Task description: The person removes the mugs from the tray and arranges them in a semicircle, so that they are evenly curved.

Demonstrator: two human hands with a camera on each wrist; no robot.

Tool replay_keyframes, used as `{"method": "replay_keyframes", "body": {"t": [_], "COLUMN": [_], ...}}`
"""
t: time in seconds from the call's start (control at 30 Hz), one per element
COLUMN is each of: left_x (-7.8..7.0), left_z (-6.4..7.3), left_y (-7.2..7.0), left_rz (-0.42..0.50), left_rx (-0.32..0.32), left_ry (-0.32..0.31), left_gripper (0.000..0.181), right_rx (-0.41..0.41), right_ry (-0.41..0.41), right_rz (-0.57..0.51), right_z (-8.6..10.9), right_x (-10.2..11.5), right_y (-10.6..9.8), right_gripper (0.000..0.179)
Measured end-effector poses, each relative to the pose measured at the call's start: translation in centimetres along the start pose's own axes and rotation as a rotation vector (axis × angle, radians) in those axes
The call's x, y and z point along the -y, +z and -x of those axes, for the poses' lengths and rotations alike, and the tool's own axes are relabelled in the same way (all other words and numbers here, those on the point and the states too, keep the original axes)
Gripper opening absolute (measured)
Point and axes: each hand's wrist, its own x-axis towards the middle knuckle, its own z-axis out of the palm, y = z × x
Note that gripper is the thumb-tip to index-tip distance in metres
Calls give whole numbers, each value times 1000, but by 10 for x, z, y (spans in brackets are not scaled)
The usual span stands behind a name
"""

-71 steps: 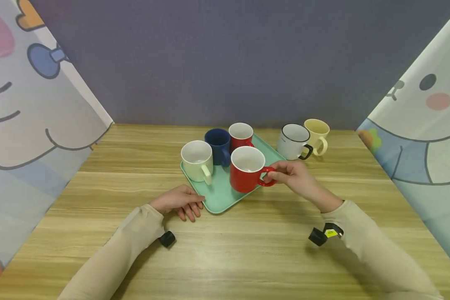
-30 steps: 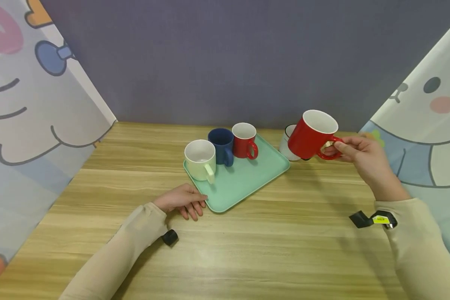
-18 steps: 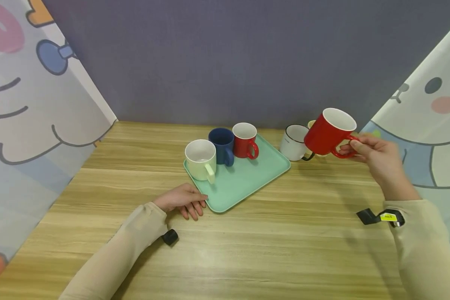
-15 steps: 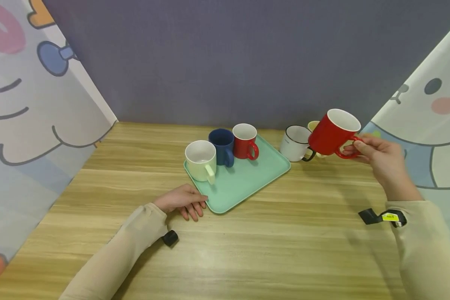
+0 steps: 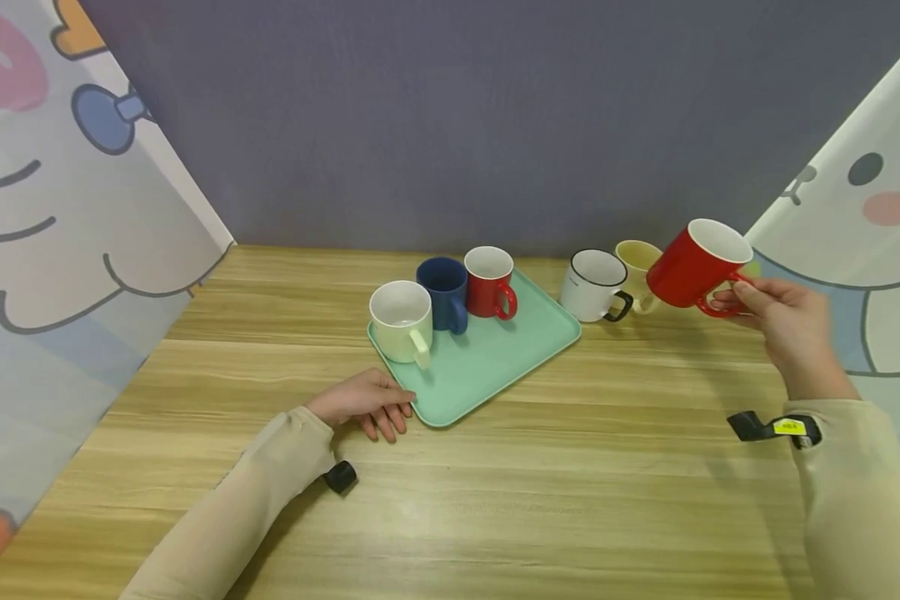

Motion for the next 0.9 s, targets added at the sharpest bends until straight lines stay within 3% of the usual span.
{"method": "replay_keyframes", "body": {"t": [0.1, 0.3, 0.77, 0.9], "left_x": [0, 0, 0, -1], "left_z": [0, 0, 1, 1], "left_y": [0, 0, 1, 0], "left_rz": [-3, -3, 9, 11], "left_rx": [-3, -5, -11, -6], "left_ry": [0, -4, -4, -3], "left_gripper": [34, 34, 34, 33], "right_rx": [-10, -75, -97, -96], "right_ry": [-6, 37, 62, 83], "right_rz": [-15, 104, -56, -23], "right_z": [-1, -3, -9, -11], "right_x": [-2, -4, -18, -26], "right_y": [-4, -11, -24, -26], "right_gripper": [20, 13, 18, 24]}}
